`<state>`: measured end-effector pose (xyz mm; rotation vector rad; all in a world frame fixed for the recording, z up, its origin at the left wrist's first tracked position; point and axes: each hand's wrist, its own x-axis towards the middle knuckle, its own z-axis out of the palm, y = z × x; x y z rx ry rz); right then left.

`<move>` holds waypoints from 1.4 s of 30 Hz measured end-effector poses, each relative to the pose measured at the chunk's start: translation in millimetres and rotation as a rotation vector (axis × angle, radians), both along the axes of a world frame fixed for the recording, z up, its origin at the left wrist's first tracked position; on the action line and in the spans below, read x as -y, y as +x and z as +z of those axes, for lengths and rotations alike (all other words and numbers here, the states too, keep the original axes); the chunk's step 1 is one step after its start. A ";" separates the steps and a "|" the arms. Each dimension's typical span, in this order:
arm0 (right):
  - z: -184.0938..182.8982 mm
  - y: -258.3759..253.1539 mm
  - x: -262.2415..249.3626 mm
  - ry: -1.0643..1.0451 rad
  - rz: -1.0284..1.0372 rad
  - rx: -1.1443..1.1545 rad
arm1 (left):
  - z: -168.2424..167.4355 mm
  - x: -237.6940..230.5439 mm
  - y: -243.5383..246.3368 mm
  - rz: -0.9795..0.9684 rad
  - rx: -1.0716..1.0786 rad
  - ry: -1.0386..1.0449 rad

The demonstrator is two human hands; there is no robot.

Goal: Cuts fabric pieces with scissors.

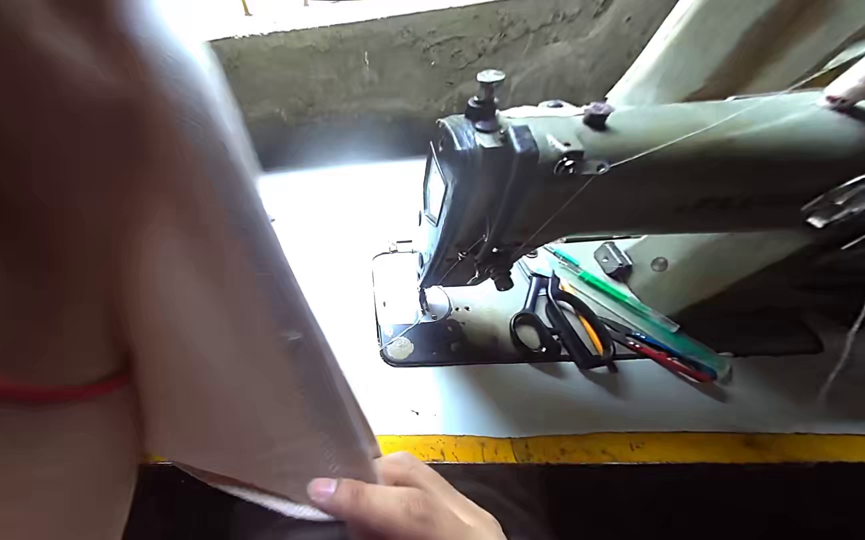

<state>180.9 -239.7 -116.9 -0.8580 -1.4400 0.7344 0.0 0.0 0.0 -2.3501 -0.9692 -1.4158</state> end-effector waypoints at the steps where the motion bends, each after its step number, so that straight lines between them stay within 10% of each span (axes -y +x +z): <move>1: -9.2 1.9 3.4 -0.126 -0.007 -0.027 | -6.5 -17.0 38.1 0.084 -0.095 -0.069; 7: -54.8 19.8 7.4 -0.434 -0.347 0.551 | -166.7 -110.2 101.2 -0.091 -0.444 -0.156; 17: -82.9 0.4 -22.6 -0.211 -0.234 1.081 | -175.4 -72.8 71.0 -0.016 -0.470 -0.467; 42: -93.0 1.1 -15.5 -0.113 -0.234 1.049 | -152.2 -69.2 71.8 0.314 -0.380 -0.373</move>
